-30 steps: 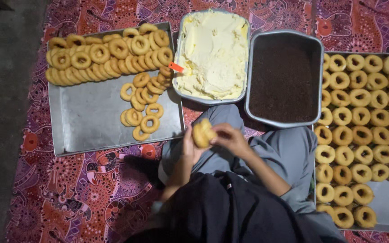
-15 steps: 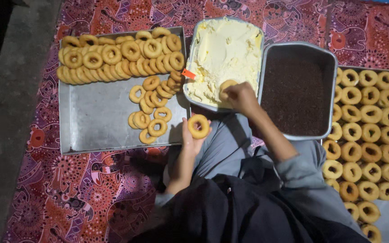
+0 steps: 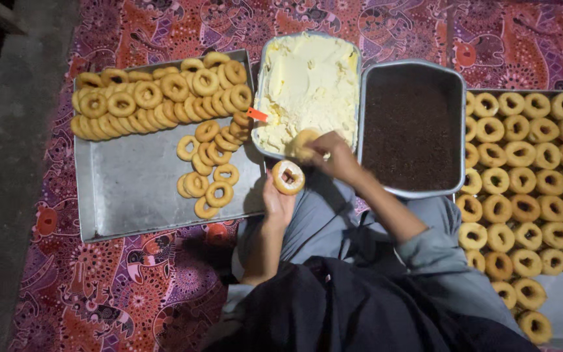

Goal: The person fills ring-shaped donuts with a white cream and then dips them into a dark granular topping. They place the finished donuts onto a metal tray.

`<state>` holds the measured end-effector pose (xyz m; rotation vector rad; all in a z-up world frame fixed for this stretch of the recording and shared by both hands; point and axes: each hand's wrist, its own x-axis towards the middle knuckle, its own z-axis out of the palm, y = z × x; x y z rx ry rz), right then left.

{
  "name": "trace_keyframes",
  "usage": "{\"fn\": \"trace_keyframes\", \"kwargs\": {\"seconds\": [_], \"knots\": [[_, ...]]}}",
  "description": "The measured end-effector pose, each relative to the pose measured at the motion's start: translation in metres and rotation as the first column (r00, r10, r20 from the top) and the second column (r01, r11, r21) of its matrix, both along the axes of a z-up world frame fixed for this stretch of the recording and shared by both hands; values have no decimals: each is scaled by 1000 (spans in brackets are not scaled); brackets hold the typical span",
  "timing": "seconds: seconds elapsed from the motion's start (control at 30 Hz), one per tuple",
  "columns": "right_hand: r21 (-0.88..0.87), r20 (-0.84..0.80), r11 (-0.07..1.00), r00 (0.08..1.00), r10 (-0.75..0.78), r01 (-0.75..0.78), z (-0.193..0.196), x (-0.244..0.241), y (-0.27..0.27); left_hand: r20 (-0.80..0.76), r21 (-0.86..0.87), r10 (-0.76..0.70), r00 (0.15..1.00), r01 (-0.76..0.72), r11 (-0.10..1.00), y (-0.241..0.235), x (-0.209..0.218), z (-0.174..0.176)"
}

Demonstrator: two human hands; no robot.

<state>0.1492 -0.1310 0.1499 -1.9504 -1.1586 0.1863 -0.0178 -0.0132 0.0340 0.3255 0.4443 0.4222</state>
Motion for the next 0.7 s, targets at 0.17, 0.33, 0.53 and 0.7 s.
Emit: {"fn": "trace_keyframes", "kwargs": {"seconds": [0.17,0.33,0.53,0.7], "knots": [[94,82,979,981,174,-181,15,-29,-2,58,-24,-4,998,6,1000,-3,-3,-5],[-69,161,977,969,-189,203,26,12,-4,-2,-37,-38,999,38,999,-11,-2,-6],[50,48,989,990,135,-137,1,-32,-55,63,-8,-96,993,96,995,-23,8,1],[-53,365,819,774,-517,572,-25,44,-152,16,32,-213,977,212,977,-34,39,17]]}}
